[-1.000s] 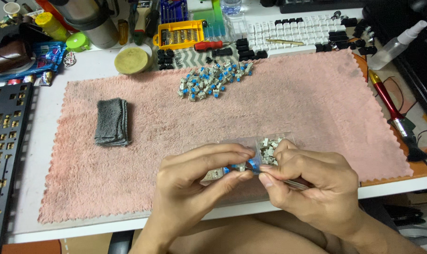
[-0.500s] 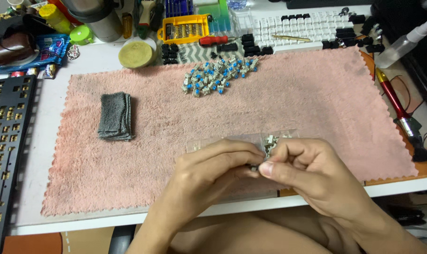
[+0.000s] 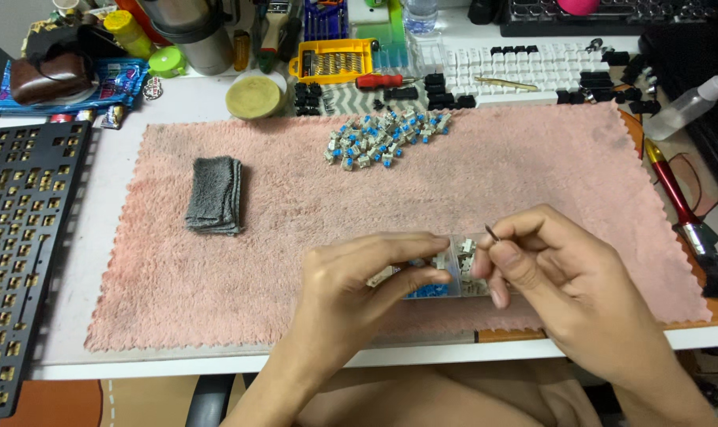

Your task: The person assembles mechanical keyboard switches by inserting blue stems into white housings using a small metal tool. They repeatedly pick up components from a clear container, align them, and press them together, placing the finished switches on a pink mat.

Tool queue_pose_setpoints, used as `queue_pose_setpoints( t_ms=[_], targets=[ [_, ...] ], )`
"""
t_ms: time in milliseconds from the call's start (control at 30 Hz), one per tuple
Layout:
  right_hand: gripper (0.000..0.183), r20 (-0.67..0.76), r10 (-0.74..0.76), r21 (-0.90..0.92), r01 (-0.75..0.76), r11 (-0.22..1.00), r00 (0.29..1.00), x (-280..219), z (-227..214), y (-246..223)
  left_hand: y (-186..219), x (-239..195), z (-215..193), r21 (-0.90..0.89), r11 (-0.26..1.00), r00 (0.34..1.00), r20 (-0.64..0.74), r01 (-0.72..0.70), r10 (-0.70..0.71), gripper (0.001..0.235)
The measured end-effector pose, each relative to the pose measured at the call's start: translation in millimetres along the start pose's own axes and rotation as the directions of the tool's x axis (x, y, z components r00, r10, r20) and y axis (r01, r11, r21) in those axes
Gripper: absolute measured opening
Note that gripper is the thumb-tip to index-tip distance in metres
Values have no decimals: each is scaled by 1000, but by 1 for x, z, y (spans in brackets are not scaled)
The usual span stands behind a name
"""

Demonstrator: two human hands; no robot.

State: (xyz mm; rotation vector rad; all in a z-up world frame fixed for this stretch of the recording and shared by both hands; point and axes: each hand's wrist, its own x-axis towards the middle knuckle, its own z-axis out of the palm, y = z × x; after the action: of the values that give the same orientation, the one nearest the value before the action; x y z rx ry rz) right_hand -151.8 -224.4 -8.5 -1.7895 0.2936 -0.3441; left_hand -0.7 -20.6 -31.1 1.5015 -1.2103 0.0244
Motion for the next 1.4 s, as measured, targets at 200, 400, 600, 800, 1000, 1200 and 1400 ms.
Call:
queue_pose_setpoints(
  t_ms=[200, 400, 600, 800, 1000, 1200, 1400],
  targets=[
    [22, 39, 26, 210, -34, 977, 999, 1, 12, 14, -2, -11, 10, 137, 991, 999, 44, -4, -3, 43],
    [13, 22, 151, 184, -153, 971, 988, 5, 11, 8, -3, -13, 9, 145, 989, 1000, 11, 7, -9, 54],
    [13, -19, 204, 170, -198, 965, 979, 9, 10, 11, -8, -12, 3, 113, 993, 999, 26, 29, -32, 52],
    [14, -36, 213, 166, -205, 965, 976, 13, 10, 13, -6, -8, -4, 140, 988, 996, 64, 58, -67, 44],
    [12, -89, 206, 147, -192, 970, 974, 15, 5, 13, -9, -3, -2, 217, 971, 993, 88, -101, 84, 13],
    [13, -136, 278, 199, -249, 948, 951, 17, 5, 0, -12, -7, -14, 274, 959, 966, 260, -75, 1, 32],
    [17, -147, 361, 100, -349, 932, 921, 19, 3, -22, -6, -4, -18, 346, 932, 956, 295, -109, 2, 35]
  ],
)
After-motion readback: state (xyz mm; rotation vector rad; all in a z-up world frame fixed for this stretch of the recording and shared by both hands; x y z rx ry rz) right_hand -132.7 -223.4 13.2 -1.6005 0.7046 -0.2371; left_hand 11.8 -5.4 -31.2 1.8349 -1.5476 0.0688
